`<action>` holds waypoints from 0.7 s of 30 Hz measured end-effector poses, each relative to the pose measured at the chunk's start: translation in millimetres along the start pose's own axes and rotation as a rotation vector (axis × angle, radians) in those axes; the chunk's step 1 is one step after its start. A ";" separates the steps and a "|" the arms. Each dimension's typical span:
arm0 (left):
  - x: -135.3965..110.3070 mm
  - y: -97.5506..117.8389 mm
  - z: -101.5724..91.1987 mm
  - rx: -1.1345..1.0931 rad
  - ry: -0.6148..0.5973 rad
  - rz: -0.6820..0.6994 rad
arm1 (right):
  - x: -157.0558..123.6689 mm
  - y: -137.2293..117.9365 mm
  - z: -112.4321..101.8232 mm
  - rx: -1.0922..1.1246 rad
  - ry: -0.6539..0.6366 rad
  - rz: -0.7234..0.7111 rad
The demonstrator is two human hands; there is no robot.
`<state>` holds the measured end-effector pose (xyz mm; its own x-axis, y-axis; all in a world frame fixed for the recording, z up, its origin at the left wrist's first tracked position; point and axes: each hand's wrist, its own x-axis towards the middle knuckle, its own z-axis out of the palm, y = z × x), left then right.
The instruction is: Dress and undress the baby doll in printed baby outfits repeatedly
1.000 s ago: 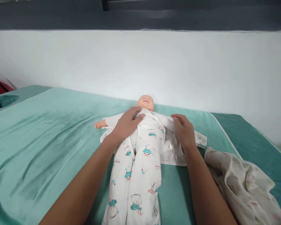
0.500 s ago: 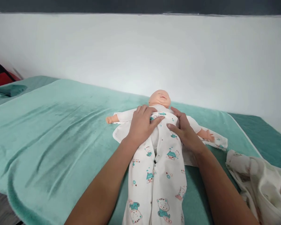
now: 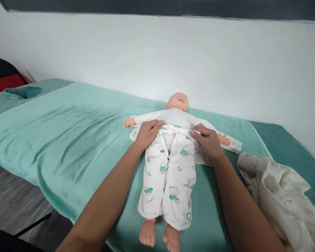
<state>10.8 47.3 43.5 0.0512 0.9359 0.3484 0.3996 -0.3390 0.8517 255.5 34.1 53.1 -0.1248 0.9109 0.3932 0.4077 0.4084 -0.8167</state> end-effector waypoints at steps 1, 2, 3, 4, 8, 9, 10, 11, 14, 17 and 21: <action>-5.5 -3.6 -5.4 0.000 -0.027 -0.028 | -2.6 2.2 -3.5 -0.002 -0.028 0.050; -11.2 -6.8 -11.4 0.005 -0.065 -0.053 | -5.4 4.5 -6.9 -0.010 -0.064 0.094; -16.8 -9.5 -17.8 0.010 -0.111 -0.075 | -8.5 6.5 -10.4 -0.025 -0.104 0.130; -22.1 -11.7 -24.5 0.013 -0.165 -0.096 | -12.1 7.9 -13.7 -0.041 -0.147 0.155; -37.4 -15.7 -46.2 -0.055 -0.406 -0.183 | -29.9 5.5 -23.4 -0.057 -0.317 0.231; -39.5 -16.3 -48.6 -0.079 -0.436 -0.192 | -34.6 3.0 -23.7 -0.056 -0.328 0.251; -41.0 -16.9 -49.5 -0.095 -0.442 -0.184 | -39.2 0.0 -22.8 -0.061 -0.329 0.271; -42.2 -17.5 -48.9 -0.101 -0.422 -0.159 | -43.4 -3.4 -20.7 -0.073 -0.320 0.287; -45.7 -19.7 -41.0 -0.091 -0.289 -0.052 | -53.9 -13.0 -8.6 -0.149 -0.267 0.260; -50.6 -20.3 -30.1 -0.027 -0.150 0.017 | -60.5 -19.0 5.6 -0.219 -0.150 0.134; -54.0 -17.5 -17.6 0.141 0.029 0.077 | -63.0 -20.9 19.3 -0.213 0.060 0.105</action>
<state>-15.1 1.0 16.7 0.0607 0.9040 0.4233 0.5201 -0.3906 0.7596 237.4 -30.7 37.3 -0.0205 0.9400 0.3405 0.5977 0.2846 -0.7496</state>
